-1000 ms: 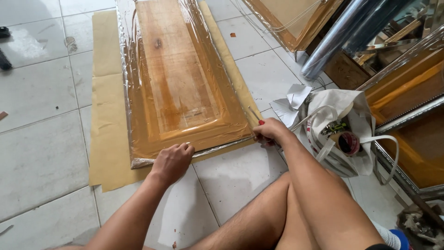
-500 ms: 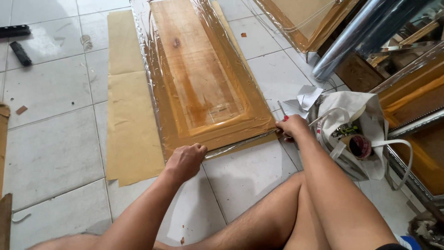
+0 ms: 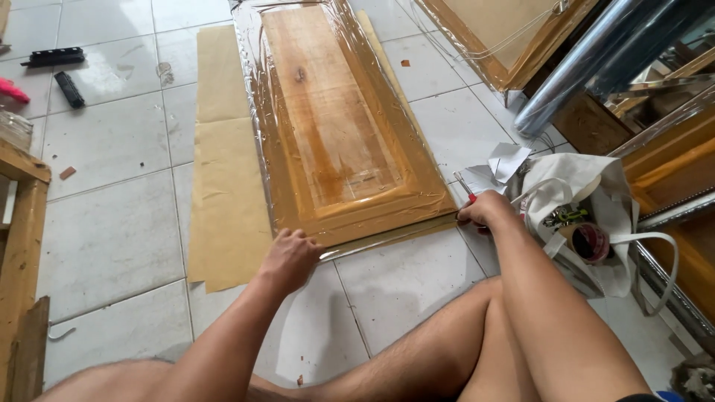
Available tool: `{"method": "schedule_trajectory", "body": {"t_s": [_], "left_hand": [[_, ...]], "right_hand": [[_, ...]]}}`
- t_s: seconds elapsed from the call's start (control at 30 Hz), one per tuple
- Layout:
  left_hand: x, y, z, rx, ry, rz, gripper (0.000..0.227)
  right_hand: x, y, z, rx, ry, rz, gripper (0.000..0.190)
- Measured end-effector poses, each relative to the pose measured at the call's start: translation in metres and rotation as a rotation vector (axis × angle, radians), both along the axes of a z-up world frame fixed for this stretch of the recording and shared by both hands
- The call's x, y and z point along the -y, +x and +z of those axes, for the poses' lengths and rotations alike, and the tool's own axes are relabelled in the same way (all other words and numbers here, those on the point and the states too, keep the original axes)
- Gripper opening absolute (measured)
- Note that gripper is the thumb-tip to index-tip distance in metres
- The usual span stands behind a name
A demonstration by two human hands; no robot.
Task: Removing protective plastic wrap from a wooden frame using a small hand tool.
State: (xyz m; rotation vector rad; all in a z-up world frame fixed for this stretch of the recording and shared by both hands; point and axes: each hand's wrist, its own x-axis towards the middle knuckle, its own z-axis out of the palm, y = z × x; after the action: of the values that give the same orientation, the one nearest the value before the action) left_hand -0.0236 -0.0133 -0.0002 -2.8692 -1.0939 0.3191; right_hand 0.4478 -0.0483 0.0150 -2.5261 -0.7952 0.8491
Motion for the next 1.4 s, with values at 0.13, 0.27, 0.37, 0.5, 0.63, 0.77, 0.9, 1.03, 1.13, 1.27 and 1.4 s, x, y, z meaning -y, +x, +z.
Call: {"method": "schedule_trajectory", "body": {"t_s": [0.13,0.27,0.37,0.5,0.63,0.77,0.9,1.03,1.13,1.27,1.4], "left_hand": [[0.006,-0.004,-0.015,0.004,-0.059,0.03,0.014],[0.015,-0.002,0.003,-0.044,-0.191,0.064,0.018],[0.011,-0.003,0.0,0.025,-0.249,0.099,0.019],[0.017,0.006,0.012,0.192,-0.049,0.044,0.023],[0.027,0.014,0.032,0.239,-0.04,0.011,0.049],[0.038,0.018,0.044,-0.01,-0.149,0.066,0.082],[0.039,0.017,0.055,-0.035,-0.193,0.079,0.087],[0.036,0.017,0.056,-0.055,-0.226,0.084,0.093],[0.038,0.014,0.053,-0.062,-0.236,0.082,0.095],[0.033,0.021,0.052,-0.07,-0.223,0.081,0.097],[0.035,0.018,0.049,-0.075,-0.235,0.087,0.098]], "right_hand": [[0.012,-0.023,0.023,0.156,-0.109,0.106,0.04],[0.019,-0.019,0.026,0.27,-0.103,0.145,0.036],[0.011,-0.01,0.013,0.155,0.121,-0.033,0.032],[0.009,-0.025,0.04,0.012,0.414,-0.127,0.041],[0.023,-0.031,0.053,0.245,0.436,-0.026,0.04],[0.049,-0.059,0.092,0.466,0.687,-0.053,0.028],[0.059,-0.081,0.073,0.494,0.546,0.079,0.036],[0.047,-0.072,0.059,0.425,0.56,0.016,0.031],[0.045,-0.075,0.059,0.515,0.862,-0.051,0.019],[0.049,-0.079,0.055,0.497,0.612,-0.029,0.029],[0.046,-0.091,0.064,0.489,0.74,-0.08,0.034]]}}
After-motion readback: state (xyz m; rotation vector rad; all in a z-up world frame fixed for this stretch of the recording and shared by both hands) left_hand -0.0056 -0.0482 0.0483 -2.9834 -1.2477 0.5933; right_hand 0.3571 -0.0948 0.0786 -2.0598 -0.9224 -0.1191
